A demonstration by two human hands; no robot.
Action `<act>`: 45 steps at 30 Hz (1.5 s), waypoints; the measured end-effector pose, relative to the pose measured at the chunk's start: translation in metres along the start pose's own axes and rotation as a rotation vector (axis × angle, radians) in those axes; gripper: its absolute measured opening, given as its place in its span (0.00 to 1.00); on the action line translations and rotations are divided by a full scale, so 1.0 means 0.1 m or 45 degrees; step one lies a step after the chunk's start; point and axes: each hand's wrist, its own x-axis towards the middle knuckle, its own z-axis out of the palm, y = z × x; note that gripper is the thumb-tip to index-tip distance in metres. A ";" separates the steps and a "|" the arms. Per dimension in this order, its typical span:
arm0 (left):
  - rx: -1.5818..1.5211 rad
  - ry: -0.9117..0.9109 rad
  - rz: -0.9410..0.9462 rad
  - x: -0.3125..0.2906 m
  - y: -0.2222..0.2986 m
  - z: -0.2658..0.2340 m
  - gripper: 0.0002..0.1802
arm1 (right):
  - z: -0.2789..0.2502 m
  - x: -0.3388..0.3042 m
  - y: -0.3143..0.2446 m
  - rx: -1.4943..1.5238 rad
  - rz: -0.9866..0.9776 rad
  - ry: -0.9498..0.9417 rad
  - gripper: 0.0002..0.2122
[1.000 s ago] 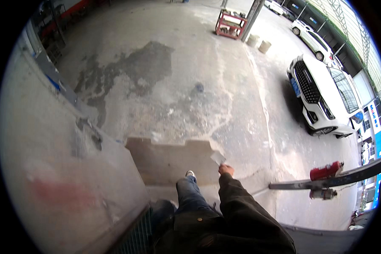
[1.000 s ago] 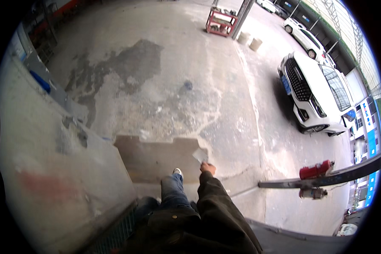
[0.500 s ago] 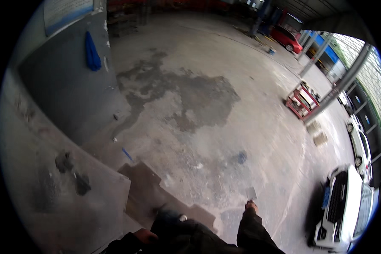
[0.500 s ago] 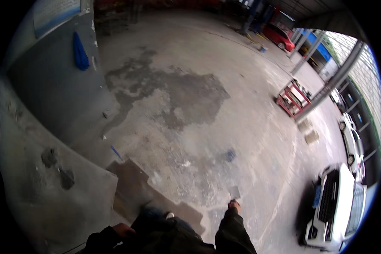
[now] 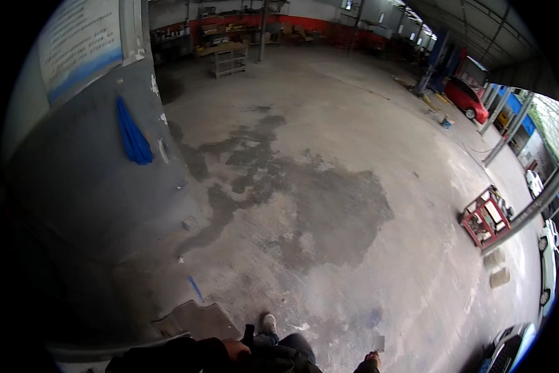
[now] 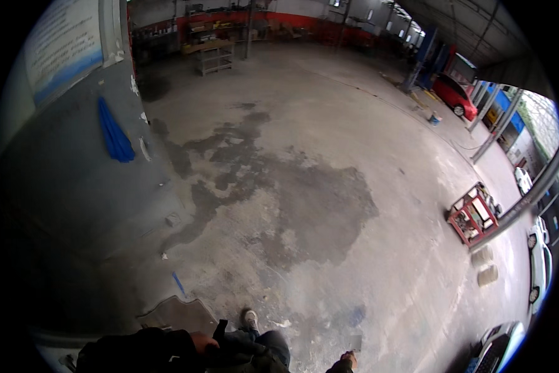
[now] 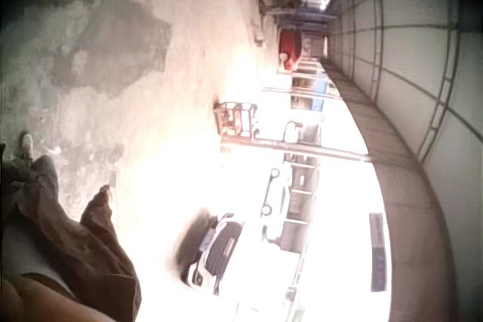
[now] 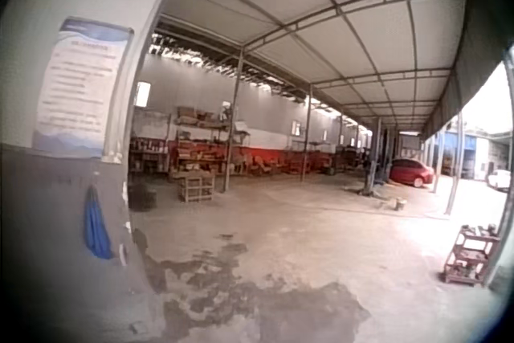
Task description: The person mixes white paint in a small cup using a metal stirrer and a card. They then walk to a white car and repeatedly apply the paint to the rear bumper and side panel using the card to check for color match. The person returns to the workbench to mix more paint and repeats the application process on the car.
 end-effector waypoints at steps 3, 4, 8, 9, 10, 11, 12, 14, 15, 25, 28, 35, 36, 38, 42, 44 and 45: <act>-0.046 0.130 -0.123 -0.05 -0.03 -0.73 0.19 | 0.80 -0.13 -0.22 0.040 0.147 -0.045 0.07; -0.071 0.156 -0.159 -0.03 -0.03 -1.02 0.17 | 1.04 -0.18 -0.23 0.105 0.195 -0.037 0.08; -0.298 0.259 -0.259 0.36 -0.54 -1.74 0.17 | 2.32 -0.11 -0.24 0.150 0.282 -0.049 0.08; -0.364 0.301 -0.238 0.48 -0.55 -2.05 0.17 | 2.82 -0.14 -0.31 0.145 0.285 -0.013 0.07; -0.433 0.344 -0.217 0.61 -0.62 -2.34 0.17 | 3.28 -0.19 -0.38 0.147 0.298 0.011 0.06; -0.392 0.284 -0.189 0.80 -0.95 -2.55 0.17 | 3.80 -0.21 -0.48 0.148 0.307 0.010 0.05; -0.230 0.482 -0.190 0.96 -1.59 -2.42 0.18 | 4.36 -0.23 -0.56 0.142 0.321 -0.021 0.05; -0.125 0.479 -0.304 1.11 -1.35 -3.42 0.17 | 5.30 -0.16 -0.86 0.141 0.294 -0.028 0.04; -0.450 0.603 -0.397 1.25 -1.37 -3.74 0.16 | 5.79 -0.16 -1.00 0.148 0.289 -0.056 0.04; -0.492 0.972 -0.238 1.15 -1.75 -6.49 0.16 | 11.77 -1.43 -2.92 -0.134 -0.070 -0.817 0.03; -0.526 0.889 -0.378 0.78 -1.63 -7.76 0.20 | 13.14 -1.99 -3.05 -0.144 -0.164 -0.934 0.06; -0.514 1.014 -0.378 0.38 -2.65 -10.13 0.22 | 15.10 -2.27 -3.04 -0.567 -0.410 -0.665 0.12; -0.579 0.983 -0.441 0.30 -2.64 -10.42 0.24 | 15.32 -2.50 -3.04 -0.167 -0.048 -0.591 0.08; -0.519 0.914 -0.550 0.27 -2.89 -11.01 0.24 | 15.73 -2.70 -3.05 -0.221 -0.052 -0.572 0.09; -0.503 1.135 -0.516 0.33 -3.67 -11.72 0.18 | 16.42 -2.98 -2.64 -0.329 0.046 -0.567 0.11; -0.602 1.169 -0.635 0.42 -3.86 -12.38 0.16 | 16.92 -3.18 -2.41 -0.369 0.066 -0.429 0.12; -0.578 1.168 -0.670 0.44 -4.09 -12.62 0.17 | 17.19 -3.28 -2.28 -0.401 0.076 -0.360 0.12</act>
